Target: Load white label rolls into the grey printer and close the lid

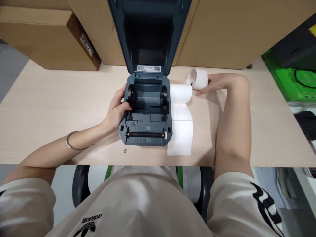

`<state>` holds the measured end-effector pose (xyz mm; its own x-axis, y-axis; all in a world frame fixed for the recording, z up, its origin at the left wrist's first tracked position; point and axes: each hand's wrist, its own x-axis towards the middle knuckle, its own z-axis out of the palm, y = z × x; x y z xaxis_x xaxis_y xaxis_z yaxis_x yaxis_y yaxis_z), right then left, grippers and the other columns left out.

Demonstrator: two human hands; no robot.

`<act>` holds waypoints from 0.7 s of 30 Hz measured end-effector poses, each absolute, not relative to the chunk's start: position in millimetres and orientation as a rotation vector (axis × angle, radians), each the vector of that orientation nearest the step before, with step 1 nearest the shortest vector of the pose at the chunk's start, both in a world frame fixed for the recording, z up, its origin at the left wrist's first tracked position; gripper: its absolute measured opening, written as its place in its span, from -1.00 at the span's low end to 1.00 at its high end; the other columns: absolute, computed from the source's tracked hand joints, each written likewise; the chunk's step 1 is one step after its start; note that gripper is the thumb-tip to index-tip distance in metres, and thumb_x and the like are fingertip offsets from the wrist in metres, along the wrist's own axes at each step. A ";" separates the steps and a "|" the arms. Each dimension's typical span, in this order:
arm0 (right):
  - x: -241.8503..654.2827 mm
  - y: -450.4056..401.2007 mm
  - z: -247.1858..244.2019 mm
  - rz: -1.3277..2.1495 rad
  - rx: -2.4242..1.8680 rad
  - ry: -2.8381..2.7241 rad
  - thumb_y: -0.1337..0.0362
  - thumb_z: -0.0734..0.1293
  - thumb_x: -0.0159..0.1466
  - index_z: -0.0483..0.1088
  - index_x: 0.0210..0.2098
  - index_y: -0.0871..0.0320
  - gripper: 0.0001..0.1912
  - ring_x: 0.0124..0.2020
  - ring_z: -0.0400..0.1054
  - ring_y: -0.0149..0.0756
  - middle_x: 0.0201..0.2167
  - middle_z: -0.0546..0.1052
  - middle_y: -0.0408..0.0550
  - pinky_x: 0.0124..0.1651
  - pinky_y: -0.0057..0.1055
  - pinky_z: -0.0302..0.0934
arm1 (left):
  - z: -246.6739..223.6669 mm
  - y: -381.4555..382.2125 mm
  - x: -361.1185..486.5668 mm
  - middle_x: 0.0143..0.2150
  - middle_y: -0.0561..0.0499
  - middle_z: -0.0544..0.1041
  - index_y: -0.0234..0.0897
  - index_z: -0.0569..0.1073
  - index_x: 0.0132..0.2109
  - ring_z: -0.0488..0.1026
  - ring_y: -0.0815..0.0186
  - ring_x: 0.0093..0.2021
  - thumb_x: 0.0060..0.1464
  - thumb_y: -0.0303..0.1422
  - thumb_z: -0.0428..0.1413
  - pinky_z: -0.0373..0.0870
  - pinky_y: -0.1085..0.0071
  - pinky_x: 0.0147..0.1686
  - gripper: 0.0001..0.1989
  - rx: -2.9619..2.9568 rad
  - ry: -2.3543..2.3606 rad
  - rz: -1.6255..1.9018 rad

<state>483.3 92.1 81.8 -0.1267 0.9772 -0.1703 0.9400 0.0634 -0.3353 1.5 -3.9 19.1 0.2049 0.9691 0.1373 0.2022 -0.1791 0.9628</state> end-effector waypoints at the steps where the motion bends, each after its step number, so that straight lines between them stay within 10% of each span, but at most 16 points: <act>1: 481.1 95.2 72.7 0.648 -1.972 -2.198 -0.01 0.89 0.10 0.74 -0.14 0.01 -0.51 -0.22 0.50 -0.25 -0.22 0.74 -0.09 0.00 -0.25 0.41 | 19.0 -3.7 1.5 0.50 -0.11 0.58 0.01 0.52 0.62 0.36 -0.21 0.63 0.00 -0.34 0.27 0.37 -0.10 0.70 -0.03 1.575 1.144 1.068; 12: 465.0 68.0 138.0 0.733 -2.161 -1.844 0.51 0.82 0.12 0.81 -0.26 0.04 -0.69 -0.12 0.66 -0.18 -0.12 0.82 -0.04 0.08 -0.18 0.49 | 23.4 -5.7 2.8 0.46 -0.14 0.58 -0.04 0.51 0.62 0.35 -0.21 0.61 -0.05 -0.32 0.25 0.40 -0.12 0.67 0.01 1.575 1.175 1.062; 18: 369.8 10.8 176.2 0.754 -1.476 -2.289 -0.18 0.86 0.08 0.78 -0.09 -0.13 -0.47 -0.05 0.71 0.07 -0.13 0.80 -0.09 0.19 0.09 0.61 | 20.6 -3.3 1.1 0.42 -0.07 0.62 0.05 0.55 0.57 0.39 -0.16 0.58 -0.05 -0.34 0.27 0.46 -0.06 0.66 -0.04 1.548 1.149 1.090; 21: 301.9 -0.6 153.2 0.445 -1.420 -2.378 -0.10 0.66 0.37 0.75 -0.11 -0.06 -0.70 0.06 0.71 0.17 -0.06 0.81 -0.04 0.39 0.26 0.52 | 23.7 -4.6 3.0 0.42 -0.07 0.63 0.02 0.58 0.52 0.41 -0.18 0.58 -0.09 -0.35 0.28 0.46 -0.10 0.67 -0.06 1.528 1.154 1.113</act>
<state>301.9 -0.6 153.2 -0.4458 0.8866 0.1234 0.7821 0.4529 -0.4280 3.0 -4.6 23.7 0.1614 0.9772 0.1382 0.1737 -0.1660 0.9707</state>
